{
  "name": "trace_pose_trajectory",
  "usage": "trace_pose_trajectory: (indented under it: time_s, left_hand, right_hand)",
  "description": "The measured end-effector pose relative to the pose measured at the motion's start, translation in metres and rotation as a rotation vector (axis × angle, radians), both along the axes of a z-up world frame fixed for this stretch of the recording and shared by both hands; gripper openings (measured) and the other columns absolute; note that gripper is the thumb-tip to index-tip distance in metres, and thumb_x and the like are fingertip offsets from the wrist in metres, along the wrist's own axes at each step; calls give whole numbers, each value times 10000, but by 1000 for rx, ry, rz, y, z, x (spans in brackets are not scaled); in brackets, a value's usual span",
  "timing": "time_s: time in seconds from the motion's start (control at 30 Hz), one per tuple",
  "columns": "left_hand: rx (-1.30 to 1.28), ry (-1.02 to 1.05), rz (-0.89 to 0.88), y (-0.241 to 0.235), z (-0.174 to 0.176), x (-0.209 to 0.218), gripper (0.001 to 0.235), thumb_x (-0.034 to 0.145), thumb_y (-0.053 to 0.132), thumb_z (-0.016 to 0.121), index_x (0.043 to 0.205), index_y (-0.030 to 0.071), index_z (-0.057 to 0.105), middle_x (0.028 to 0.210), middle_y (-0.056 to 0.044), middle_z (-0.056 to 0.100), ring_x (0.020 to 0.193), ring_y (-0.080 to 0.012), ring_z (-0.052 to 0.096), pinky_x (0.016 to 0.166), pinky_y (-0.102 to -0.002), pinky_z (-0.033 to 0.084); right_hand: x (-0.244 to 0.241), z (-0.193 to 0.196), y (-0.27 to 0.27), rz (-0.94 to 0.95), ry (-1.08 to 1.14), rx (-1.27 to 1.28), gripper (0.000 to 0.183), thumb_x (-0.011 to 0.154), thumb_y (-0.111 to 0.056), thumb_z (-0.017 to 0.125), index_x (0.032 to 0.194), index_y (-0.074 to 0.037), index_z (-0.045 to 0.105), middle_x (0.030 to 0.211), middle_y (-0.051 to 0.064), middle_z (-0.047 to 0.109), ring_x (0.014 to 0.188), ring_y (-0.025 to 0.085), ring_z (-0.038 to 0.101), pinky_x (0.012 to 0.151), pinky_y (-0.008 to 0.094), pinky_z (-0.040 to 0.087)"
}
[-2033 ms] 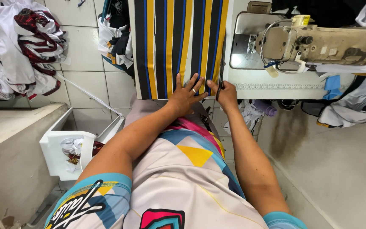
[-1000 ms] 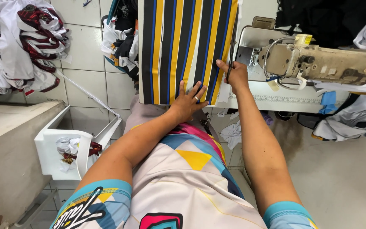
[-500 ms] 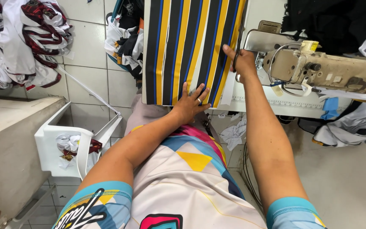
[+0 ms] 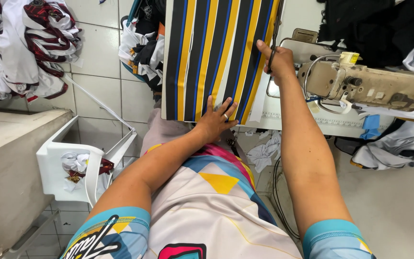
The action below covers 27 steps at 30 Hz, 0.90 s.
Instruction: Cutting long strips of striped fabric using scissors on a work table in a factory setting.
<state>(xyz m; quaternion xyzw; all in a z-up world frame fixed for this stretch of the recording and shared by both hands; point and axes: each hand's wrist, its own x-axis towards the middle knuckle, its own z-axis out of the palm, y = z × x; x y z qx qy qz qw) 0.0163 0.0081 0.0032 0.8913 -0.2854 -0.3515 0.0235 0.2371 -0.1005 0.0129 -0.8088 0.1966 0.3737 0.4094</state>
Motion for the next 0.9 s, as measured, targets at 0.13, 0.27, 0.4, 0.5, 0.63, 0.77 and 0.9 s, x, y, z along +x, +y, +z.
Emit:
trace_pose_trajectory:
  time_s: [0.13,0.27,0.4,0.5,0.63,0.77,0.9]
  left_hand:
    - [-4,17,7,3,2,2,857,808,622,577,1506,392,135,1607,-103,-96,1457,-374,-106,1050,-737,103]
    - [-231,-47,259,27,27,13,783,820,572,612,1483,287,309,1592,-169,75,1460,-386,-20,1073,-727,55]
    - [-345,-356,883,69,10,21,785,818,565,707,1476,280,389,1538,-249,159,1427,-466,58,1037,-760,130]
    - [-248,-340,918,78,-2,31,802,826,607,664,1497,330,324,1512,-263,185,1411,-493,109,1013,-770,200]
    - [-248,-299,841,42,9,49,813,777,670,645,1469,340,377,1533,-246,185,1414,-502,111,1020,-778,154]
    - [-220,-216,793,-2,3,54,839,785,648,666,1487,318,346,1545,-259,109,1409,-529,6,1007,-803,103]
    - [-149,-232,705,-24,-9,53,726,828,507,693,1444,285,378,1541,-257,136,1414,-513,20,997,-817,75]
  right_hand:
    - [-6,2,-5,-59,1,93,444,755,-474,793,755,-149,491,490,19,483,384,106,452,385,254,241]
    - [-43,20,-23,-23,32,153,533,803,-622,639,754,-105,518,555,13,500,449,125,542,393,224,351]
    - [-111,8,-68,-7,28,215,532,905,-586,588,781,-69,572,564,47,518,450,148,573,427,222,379]
    - [-163,-9,-101,-16,104,199,560,886,-607,620,821,-51,584,593,48,541,462,159,582,433,232,377]
    - [-216,-24,-136,-102,71,270,524,891,-544,649,771,-38,596,577,70,544,448,186,586,443,249,402]
    - [-243,-22,-156,-158,78,278,445,906,-457,662,753,-45,592,563,63,538,445,179,589,435,237,406]
    - [-256,-21,-174,-136,56,248,432,908,-448,664,726,-61,602,546,67,538,448,184,595,414,220,363]
